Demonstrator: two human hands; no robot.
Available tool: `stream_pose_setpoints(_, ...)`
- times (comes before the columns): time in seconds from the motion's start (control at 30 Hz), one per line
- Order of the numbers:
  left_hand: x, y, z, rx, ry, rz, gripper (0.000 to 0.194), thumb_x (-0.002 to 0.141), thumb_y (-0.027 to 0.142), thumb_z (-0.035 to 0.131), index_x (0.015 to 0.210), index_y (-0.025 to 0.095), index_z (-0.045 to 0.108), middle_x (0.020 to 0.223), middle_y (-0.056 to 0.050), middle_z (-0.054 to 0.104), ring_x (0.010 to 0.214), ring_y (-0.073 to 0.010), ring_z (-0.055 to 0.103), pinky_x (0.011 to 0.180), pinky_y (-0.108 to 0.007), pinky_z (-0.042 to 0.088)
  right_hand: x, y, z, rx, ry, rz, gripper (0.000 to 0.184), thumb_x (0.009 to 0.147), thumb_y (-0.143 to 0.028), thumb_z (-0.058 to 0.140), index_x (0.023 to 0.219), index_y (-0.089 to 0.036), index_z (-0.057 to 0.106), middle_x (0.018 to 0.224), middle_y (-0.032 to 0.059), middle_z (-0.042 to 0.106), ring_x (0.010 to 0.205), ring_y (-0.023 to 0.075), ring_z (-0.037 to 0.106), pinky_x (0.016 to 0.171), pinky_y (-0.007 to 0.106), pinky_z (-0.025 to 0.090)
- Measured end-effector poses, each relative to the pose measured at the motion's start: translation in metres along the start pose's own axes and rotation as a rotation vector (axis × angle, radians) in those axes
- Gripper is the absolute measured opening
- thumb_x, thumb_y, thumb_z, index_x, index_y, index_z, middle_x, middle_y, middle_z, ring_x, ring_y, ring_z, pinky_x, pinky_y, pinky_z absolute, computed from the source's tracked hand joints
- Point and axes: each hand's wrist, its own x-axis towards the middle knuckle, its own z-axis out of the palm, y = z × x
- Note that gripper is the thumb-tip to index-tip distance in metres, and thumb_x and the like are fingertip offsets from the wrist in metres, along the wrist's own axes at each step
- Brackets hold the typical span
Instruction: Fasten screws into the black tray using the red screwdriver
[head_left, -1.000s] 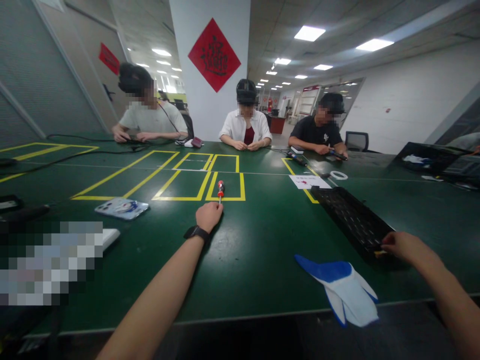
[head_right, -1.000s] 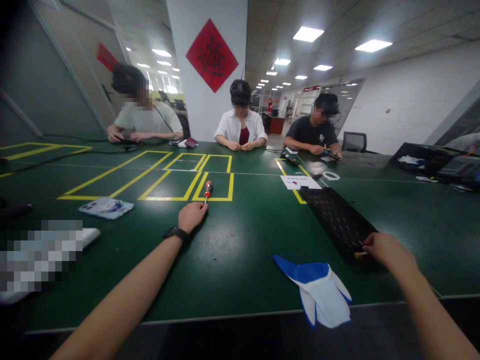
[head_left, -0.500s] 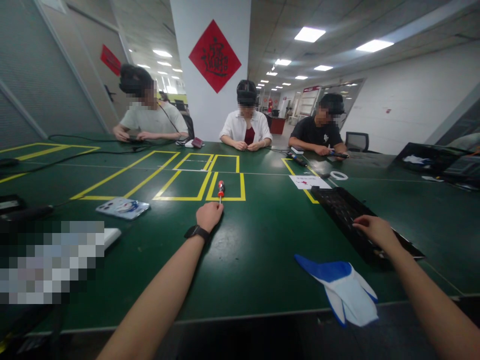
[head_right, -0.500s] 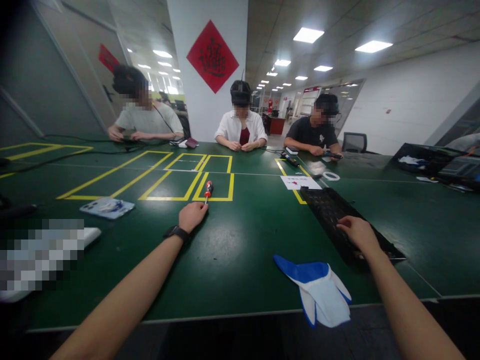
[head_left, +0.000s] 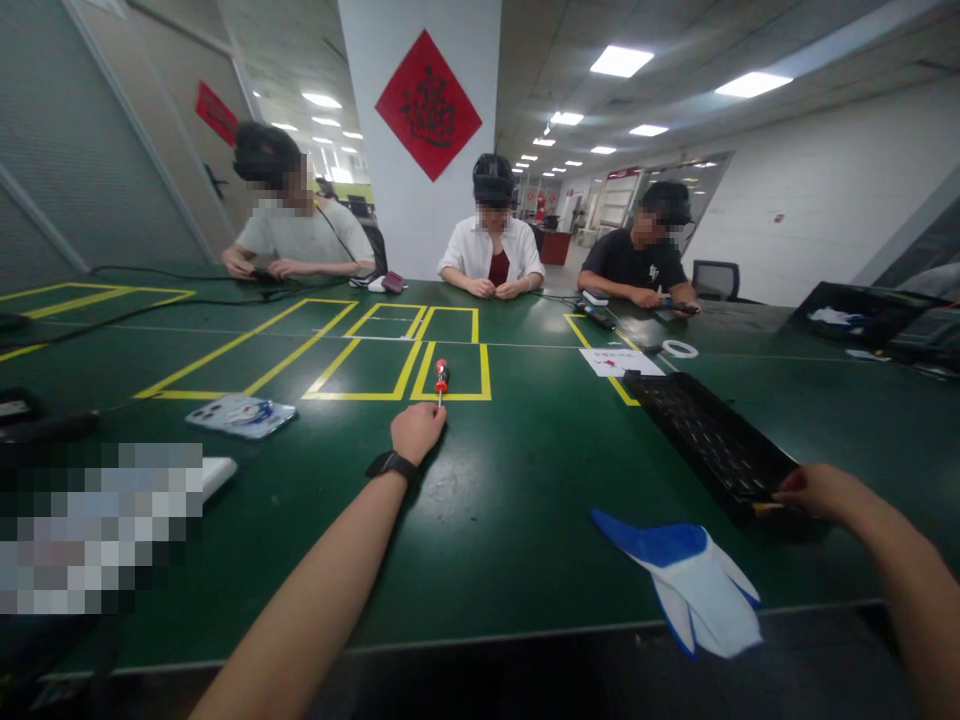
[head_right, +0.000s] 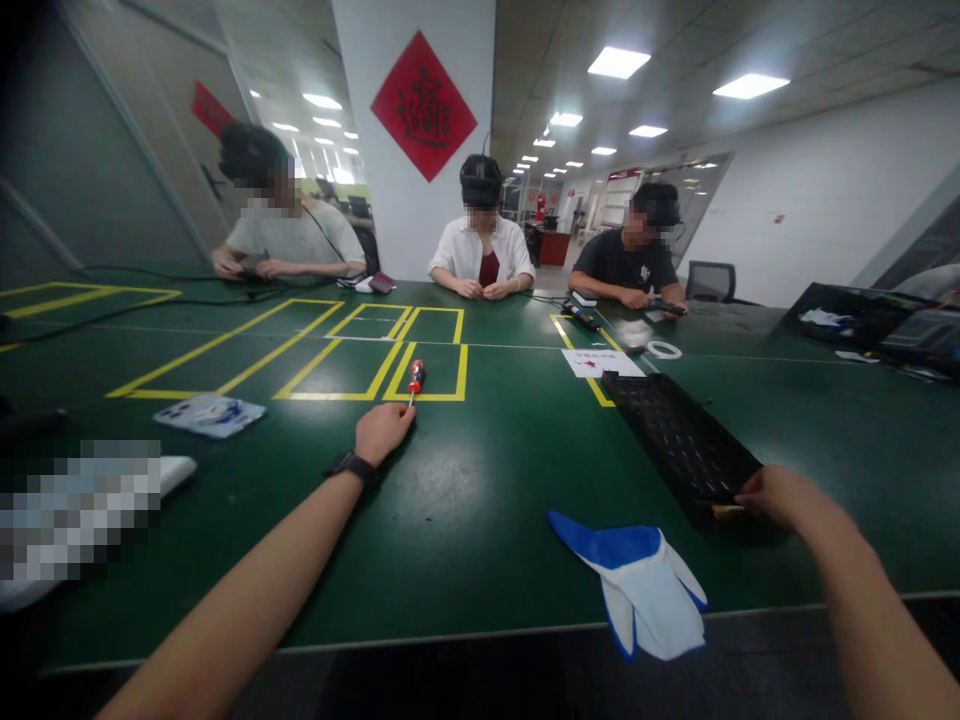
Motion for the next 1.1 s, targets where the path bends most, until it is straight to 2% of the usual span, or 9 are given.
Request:
stream_pose_setpoints(0.07, -0.001, 0.000, -0.001, 0.000, -0.010, -0.006, 0.048, 0.086, 0.044, 0.027, 0.083, 0.019, 0.067, 0.090, -0.010, 0.068, 0.085, -0.0227, 0.062, 0.067, -0.027, 0.043, 0.000, 0.002, -0.006, 0.030, -0.105, 0.027, 0.009, 0.068, -0.025, 0.062, 0.068, -0.020, 0.069, 0.076, 0.0085, 0.069, 0.075, 0.0250, 0.063, 0.066, 0.034, 0.045)
stream_pose_setpoints(0.2, -0.002, 0.001, -0.003, -0.006, -0.016, -0.009, 0.048, 0.086, 0.045, 0.026, 0.082, 0.019, 0.067, 0.090, -0.010, 0.068, 0.085, -0.0222, 0.061, 0.067, -0.026, 0.043, 0.001, 0.008, -0.011, 0.139, -0.136, -0.067, 0.016, 0.065, -0.022, 0.063, 0.080, -0.020, 0.068, 0.083, 0.0076, 0.069, 0.079, 0.0242, 0.063, 0.070, 0.032, 0.044)
stream_pose_setpoints(0.33, -0.001, 0.000, -0.001, -0.016, -0.011, -0.002, 0.048, 0.085, 0.045, 0.026, 0.081, 0.019, 0.067, 0.090, -0.010, 0.068, 0.084, -0.0217, 0.061, 0.065, -0.026, 0.042, 0.000, 0.006, -0.012, 0.154, -0.152, -0.105, 0.023, 0.062, -0.019, 0.062, 0.085, -0.018, 0.065, 0.078, 0.0070, 0.069, 0.075, 0.0235, 0.063, 0.067, 0.031, 0.044)
stream_pose_setpoints(0.53, 0.000, -0.001, 0.001, -0.017, 0.009, 0.012, 0.049, 0.085, 0.045, 0.026, 0.080, 0.019, 0.067, 0.087, -0.010, 0.068, 0.081, -0.0217, 0.061, 0.063, -0.026, 0.041, -0.006, -0.013, -0.019, 0.010, -0.066, -0.131, 0.019, 0.061, -0.027, 0.064, 0.079, -0.019, 0.065, 0.079, 0.0059, 0.068, 0.075, 0.0231, 0.062, 0.064, 0.030, 0.042)
stream_pose_setpoints(0.73, 0.000, -0.002, 0.001, -0.016, 0.009, 0.012, 0.049, 0.085, 0.045, 0.026, 0.081, 0.019, 0.067, 0.087, -0.010, 0.067, 0.081, -0.0211, 0.061, 0.064, -0.025, 0.041, -0.016, -0.035, -0.022, 0.093, 0.130, -0.176, 0.028, 0.072, -0.037, 0.058, 0.092, -0.019, 0.065, 0.095, 0.0073, 0.067, 0.086, 0.0214, 0.061, 0.070, 0.028, 0.043)
stream_pose_setpoints(0.8, 0.000, -0.002, 0.001, -0.017, 0.014, 0.018, 0.050, 0.085, 0.045, 0.025, 0.080, 0.019, 0.067, 0.087, -0.010, 0.067, 0.080, -0.0213, 0.061, 0.063, -0.026, 0.041, -0.018, -0.036, -0.022, 0.077, 0.045, -0.194, 0.023, 0.073, -0.032, 0.057, 0.088, -0.019, 0.068, 0.092, 0.0073, 0.068, 0.084, 0.0213, 0.061, 0.071, 0.028, 0.042)
stream_pose_setpoints(0.93, 0.000, -0.001, 0.001, -0.015, 0.004, 0.009, 0.050, 0.085, 0.045, 0.026, 0.079, 0.018, 0.067, 0.085, -0.010, 0.067, 0.080, -0.0221, 0.062, 0.062, -0.026, 0.041, -0.019, -0.026, -0.017, 0.012, -0.262, -0.237, 0.015, 0.071, -0.028, 0.058, 0.076, -0.021, 0.070, 0.081, 0.0076, 0.068, 0.074, 0.0213, 0.062, 0.064, 0.028, 0.041)
stream_pose_setpoints(1.0, 0.000, 0.000, 0.000, -0.013, -0.006, -0.001, 0.049, 0.085, 0.045, 0.026, 0.081, 0.018, 0.068, 0.086, -0.011, 0.068, 0.081, -0.0222, 0.062, 0.063, -0.026, 0.042, -0.019, -0.020, -0.013, 0.039, -0.327, -0.288, 0.016, 0.071, -0.029, 0.057, 0.078, -0.022, 0.070, 0.081, 0.0083, 0.068, 0.075, 0.0212, 0.062, 0.065, 0.028, 0.041)
stream_pose_setpoints(1.1, 0.000, 0.000, -0.001, -0.015, -0.008, -0.008, 0.048, 0.085, 0.044, 0.027, 0.081, 0.018, 0.067, 0.088, -0.011, 0.068, 0.082, -0.0218, 0.062, 0.065, -0.026, 0.042, -0.020, -0.012, -0.009, 0.089, -0.340, -0.329, 0.018, 0.071, -0.032, 0.057, 0.082, -0.025, 0.069, 0.087, 0.0095, 0.067, 0.079, 0.0206, 0.061, 0.068, 0.028, 0.042)
